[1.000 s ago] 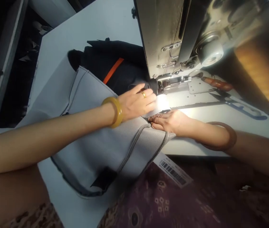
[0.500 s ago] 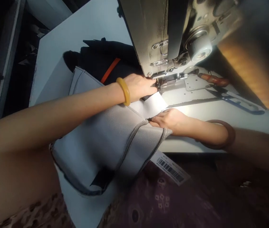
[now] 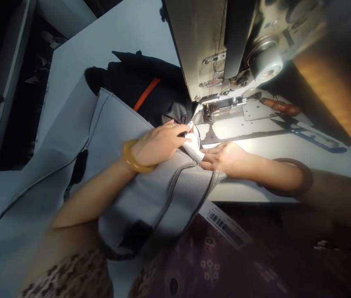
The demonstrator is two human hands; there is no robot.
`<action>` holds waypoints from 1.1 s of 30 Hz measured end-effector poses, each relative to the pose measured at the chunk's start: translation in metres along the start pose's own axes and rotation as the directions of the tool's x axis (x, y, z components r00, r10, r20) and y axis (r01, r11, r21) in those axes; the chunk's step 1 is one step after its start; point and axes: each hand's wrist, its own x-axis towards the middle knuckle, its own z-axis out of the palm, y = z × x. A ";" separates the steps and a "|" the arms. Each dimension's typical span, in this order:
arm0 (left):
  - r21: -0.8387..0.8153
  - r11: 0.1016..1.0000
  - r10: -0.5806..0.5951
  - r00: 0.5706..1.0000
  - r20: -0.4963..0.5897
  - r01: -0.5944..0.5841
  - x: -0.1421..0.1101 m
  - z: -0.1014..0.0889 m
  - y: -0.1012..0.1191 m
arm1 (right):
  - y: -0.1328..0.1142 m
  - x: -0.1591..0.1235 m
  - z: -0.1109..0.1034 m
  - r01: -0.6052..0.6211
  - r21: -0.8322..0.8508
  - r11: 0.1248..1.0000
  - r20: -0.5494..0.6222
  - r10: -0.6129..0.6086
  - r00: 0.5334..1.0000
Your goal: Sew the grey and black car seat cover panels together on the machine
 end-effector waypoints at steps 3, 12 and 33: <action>0.011 0.999 -0.037 0.992 -0.121 0.039 -0.003 0.011 0.006 | 0.001 -0.004 0.003 0.022 -0.008 1.000 -0.073 -0.022 0.997; 0.248 0.961 -0.084 0.984 -0.154 0.121 0.009 0.009 0.017 | 0.003 -0.003 0.004 0.021 -0.035 0.999 -0.118 -0.025 0.993; 0.078 0.995 -0.061 0.997 -0.037 0.064 0.050 0.002 0.003 | 0.030 -0.021 -0.001 -0.089 -0.050 0.995 -0.115 0.083 0.990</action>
